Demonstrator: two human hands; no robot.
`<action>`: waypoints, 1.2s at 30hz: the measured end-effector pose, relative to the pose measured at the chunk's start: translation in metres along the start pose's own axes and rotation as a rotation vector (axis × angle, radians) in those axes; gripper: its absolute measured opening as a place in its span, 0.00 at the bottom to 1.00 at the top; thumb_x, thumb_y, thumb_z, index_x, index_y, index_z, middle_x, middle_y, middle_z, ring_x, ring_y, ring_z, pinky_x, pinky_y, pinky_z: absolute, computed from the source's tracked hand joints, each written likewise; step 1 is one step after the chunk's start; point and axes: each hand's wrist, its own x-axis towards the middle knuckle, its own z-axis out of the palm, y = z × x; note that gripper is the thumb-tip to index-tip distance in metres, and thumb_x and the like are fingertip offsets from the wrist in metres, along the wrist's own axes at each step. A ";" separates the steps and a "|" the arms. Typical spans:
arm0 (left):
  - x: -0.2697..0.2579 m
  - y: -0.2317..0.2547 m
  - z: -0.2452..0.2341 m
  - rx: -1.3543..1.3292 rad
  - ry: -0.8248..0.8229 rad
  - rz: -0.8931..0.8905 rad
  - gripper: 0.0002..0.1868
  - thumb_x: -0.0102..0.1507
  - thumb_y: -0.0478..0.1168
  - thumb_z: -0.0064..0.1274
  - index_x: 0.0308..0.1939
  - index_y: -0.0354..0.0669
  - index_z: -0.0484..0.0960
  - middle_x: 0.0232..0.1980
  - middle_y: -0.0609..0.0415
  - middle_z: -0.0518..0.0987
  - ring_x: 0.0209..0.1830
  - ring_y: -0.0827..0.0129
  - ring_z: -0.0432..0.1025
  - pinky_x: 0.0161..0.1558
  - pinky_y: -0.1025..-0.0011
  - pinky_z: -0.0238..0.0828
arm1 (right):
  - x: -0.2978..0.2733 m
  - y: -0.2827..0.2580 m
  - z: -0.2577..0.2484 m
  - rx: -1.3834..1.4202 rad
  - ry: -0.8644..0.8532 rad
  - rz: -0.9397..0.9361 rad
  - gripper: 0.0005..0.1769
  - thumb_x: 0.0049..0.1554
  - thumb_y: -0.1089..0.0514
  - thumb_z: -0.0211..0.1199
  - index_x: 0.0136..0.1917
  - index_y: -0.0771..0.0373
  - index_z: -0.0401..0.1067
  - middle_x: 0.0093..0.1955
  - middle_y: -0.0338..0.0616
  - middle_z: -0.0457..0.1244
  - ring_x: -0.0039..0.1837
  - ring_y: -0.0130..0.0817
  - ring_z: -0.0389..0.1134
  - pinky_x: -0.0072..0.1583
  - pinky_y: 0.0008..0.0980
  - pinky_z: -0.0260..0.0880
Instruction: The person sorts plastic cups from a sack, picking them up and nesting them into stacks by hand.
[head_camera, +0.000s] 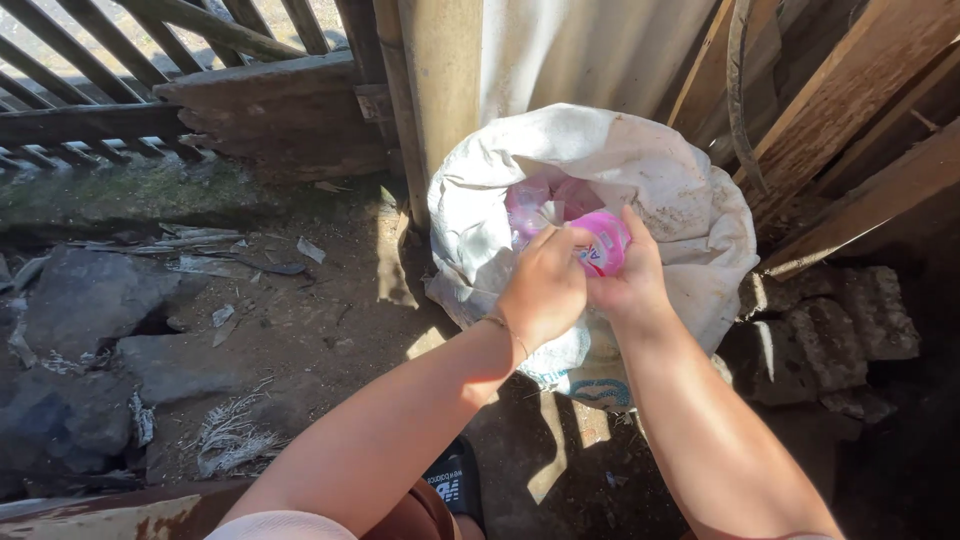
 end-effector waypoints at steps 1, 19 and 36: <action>-0.003 0.004 -0.005 0.011 0.001 0.000 0.16 0.62 0.30 0.45 0.53 0.38 0.78 0.50 0.43 0.79 0.55 0.47 0.73 0.58 0.56 0.70 | 0.004 0.005 0.002 0.004 -0.006 0.008 0.24 0.66 0.41 0.51 0.56 0.65 0.70 0.53 0.51 0.69 0.57 0.48 0.70 0.64 0.52 0.70; 0.018 -0.055 0.011 0.514 -0.242 0.375 0.27 0.60 0.33 0.51 0.64 0.51 0.75 0.60 0.58 0.75 0.66 0.52 0.68 0.60 0.49 0.65 | 0.052 -0.026 -0.011 -0.180 -0.103 0.048 0.08 0.69 0.59 0.52 0.50 0.65 0.66 0.44 0.47 0.64 0.44 0.40 0.67 0.52 0.45 0.78; 0.089 -0.075 0.034 -0.031 -0.068 0.303 0.14 0.61 0.45 0.62 0.47 0.47 0.78 0.58 0.46 0.71 0.56 0.48 0.72 0.55 0.56 0.72 | 0.053 -0.045 0.033 -0.207 -0.122 -0.018 0.18 0.63 0.51 0.50 0.52 0.67 0.71 0.50 0.51 0.68 0.51 0.41 0.73 0.56 0.40 0.78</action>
